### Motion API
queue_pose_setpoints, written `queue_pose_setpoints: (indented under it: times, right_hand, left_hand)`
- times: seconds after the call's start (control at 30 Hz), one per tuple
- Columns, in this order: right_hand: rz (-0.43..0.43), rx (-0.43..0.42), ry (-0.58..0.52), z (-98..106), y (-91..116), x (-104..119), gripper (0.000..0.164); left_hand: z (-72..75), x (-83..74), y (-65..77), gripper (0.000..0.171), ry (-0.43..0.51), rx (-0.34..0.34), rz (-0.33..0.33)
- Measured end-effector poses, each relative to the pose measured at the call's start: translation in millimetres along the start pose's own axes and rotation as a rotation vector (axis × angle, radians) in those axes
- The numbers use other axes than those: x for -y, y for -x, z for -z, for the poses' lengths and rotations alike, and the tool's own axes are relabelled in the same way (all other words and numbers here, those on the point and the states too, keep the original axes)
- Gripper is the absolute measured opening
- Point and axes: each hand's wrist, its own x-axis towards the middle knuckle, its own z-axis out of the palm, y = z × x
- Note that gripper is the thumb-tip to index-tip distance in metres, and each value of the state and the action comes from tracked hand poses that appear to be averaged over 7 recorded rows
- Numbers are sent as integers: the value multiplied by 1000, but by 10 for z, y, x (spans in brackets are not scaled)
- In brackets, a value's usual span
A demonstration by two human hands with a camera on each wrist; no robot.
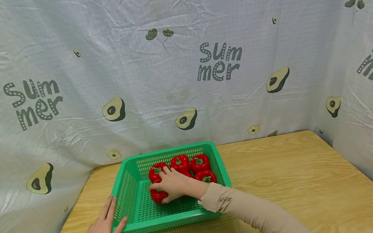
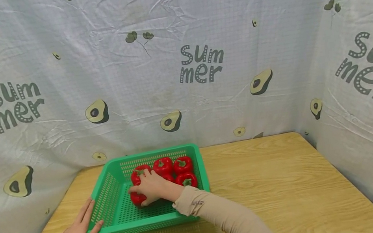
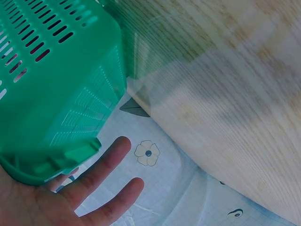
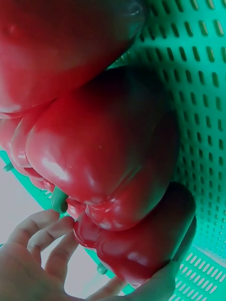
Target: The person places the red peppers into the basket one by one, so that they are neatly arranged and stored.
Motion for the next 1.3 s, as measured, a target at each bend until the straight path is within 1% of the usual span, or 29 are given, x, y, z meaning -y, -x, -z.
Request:
queue_pose_setpoints:
  times: [0.23,0.43,0.53,0.7,0.97,1.17,1.3]
  right_hand:
    - [-12,35,24,7,-7,0,56]
    - [-19,51,-8,-2,5,-1,58]
    - [-21,48,-5,-30,4,-7,59]
    - [-29,53,24,-59,10,-1,65]
    - [-16,27,97,-68,6,-4,67]
    - [-25,42,56,-54,35,-81,73]
    - [-19,56,29,13,77,-147,66]
  left_hand:
    - [19,0,-9,74,-13,-4,1]
    - [8,-1,-2,73,-11,-10,-4]
    - [-4,6,7,73,-11,-12,-4]
    - [-19,18,16,73,-11,-10,-1]
    - [-20,16,15,74,-4,11,10]
    - [-17,16,2,73,-15,-10,-5]
    - [-5,23,-7,73,-21,-17,-14]
